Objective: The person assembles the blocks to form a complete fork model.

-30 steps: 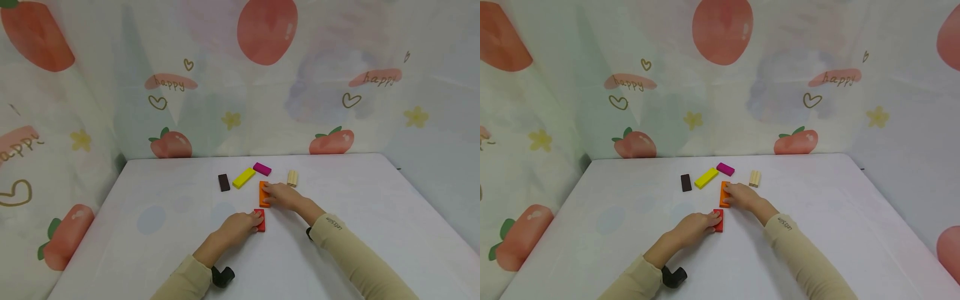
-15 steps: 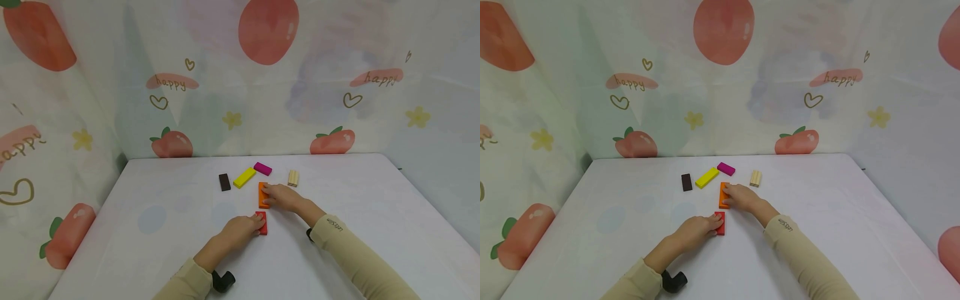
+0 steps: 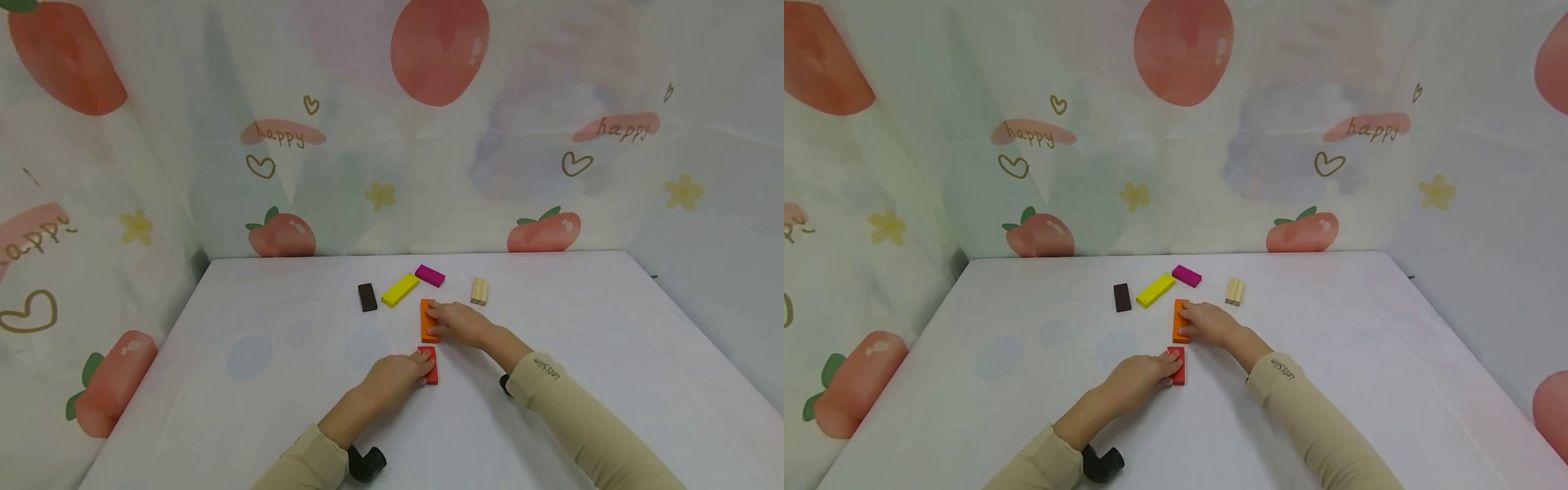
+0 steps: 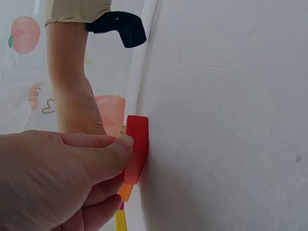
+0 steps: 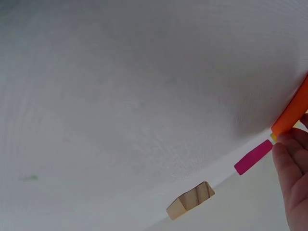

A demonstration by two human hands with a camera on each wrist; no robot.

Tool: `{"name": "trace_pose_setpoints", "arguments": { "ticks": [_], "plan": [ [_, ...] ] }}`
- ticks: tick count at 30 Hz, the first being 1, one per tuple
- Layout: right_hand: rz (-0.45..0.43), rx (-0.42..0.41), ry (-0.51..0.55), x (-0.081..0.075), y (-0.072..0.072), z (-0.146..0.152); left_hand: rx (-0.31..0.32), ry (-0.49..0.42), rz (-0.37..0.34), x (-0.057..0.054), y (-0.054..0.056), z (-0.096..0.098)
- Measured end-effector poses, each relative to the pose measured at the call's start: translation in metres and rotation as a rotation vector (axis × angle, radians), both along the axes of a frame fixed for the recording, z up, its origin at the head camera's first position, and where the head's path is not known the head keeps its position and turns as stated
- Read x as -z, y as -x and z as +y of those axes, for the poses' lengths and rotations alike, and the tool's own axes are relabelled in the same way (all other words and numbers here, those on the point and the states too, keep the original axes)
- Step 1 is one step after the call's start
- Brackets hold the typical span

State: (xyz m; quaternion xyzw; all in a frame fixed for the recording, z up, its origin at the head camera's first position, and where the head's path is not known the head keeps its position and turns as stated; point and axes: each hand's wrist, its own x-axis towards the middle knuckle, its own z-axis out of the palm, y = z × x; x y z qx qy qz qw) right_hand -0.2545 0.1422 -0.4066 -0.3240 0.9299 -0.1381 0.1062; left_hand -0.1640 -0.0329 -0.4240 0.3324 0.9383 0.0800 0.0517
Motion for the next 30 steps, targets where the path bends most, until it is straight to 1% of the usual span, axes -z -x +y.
{"name": "trace_pose_setpoints", "arguments": {
  "ticks": [4, 9, 13, 17, 23, 30],
  "plan": [
    [-0.017, 0.001, 0.001, -0.001, 0.000, -0.001, -0.001, -0.015, -0.008, 0.000, -0.001, 0.000],
    [-0.017, 0.000, -0.004, -0.001, -0.001, -0.002, 0.008, -0.019, 0.008, 0.000, -0.003, 0.002],
    [-0.024, -0.011, 0.001, 0.000, -0.001, -0.002, 0.018, -0.012, 0.028, -0.001, -0.007, 0.002],
    [-0.024, -0.026, 0.013, 0.001, -0.002, -0.003, 0.014, -0.001, 0.040, -0.001, -0.010, 0.002],
    [-0.035, -0.005, 0.006, 0.001, -0.005, -0.005, 0.028, 0.017, 0.058, -0.001, -0.010, 0.002],
    [-0.032, -0.030, 0.016, 0.001, -0.007, -0.006, 0.034, 0.021, 0.070, 0.000, -0.012, 0.001]
  ]
}}
